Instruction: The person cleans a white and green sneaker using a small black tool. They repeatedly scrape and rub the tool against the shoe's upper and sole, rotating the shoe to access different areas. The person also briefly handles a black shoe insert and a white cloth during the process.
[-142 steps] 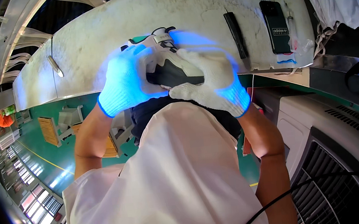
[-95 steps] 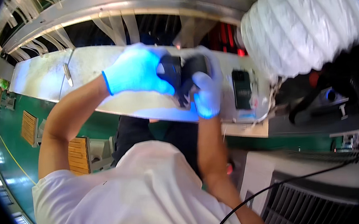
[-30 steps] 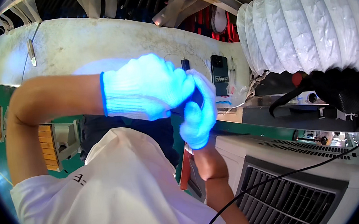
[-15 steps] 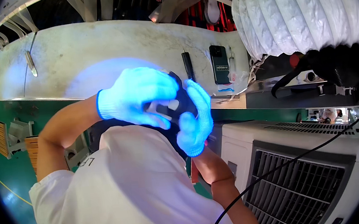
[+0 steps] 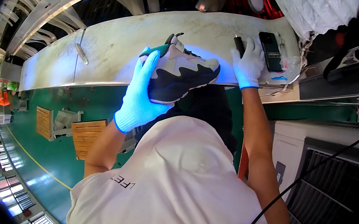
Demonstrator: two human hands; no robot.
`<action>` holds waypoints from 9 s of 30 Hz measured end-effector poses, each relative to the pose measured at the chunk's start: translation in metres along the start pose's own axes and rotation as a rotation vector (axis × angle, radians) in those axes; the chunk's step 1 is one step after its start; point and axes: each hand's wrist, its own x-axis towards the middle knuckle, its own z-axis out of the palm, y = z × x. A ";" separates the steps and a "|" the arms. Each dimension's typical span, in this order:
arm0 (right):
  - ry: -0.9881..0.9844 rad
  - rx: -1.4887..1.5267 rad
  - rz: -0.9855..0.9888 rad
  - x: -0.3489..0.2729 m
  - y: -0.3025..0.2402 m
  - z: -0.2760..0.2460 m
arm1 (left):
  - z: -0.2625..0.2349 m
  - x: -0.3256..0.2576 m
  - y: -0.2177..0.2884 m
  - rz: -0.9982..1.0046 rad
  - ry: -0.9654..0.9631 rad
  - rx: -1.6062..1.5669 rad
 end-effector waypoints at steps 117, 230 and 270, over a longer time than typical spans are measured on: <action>-0.576 1.112 0.656 0.056 -0.070 -0.042 | -0.009 0.073 -0.066 -0.147 -0.267 0.288; -0.457 2.404 0.446 0.054 -0.108 -0.007 | 0.023 0.073 -0.037 -0.204 -0.356 0.447; -0.496 2.563 0.670 0.023 -0.140 -0.005 | 0.023 0.069 -0.044 0.174 -0.251 0.415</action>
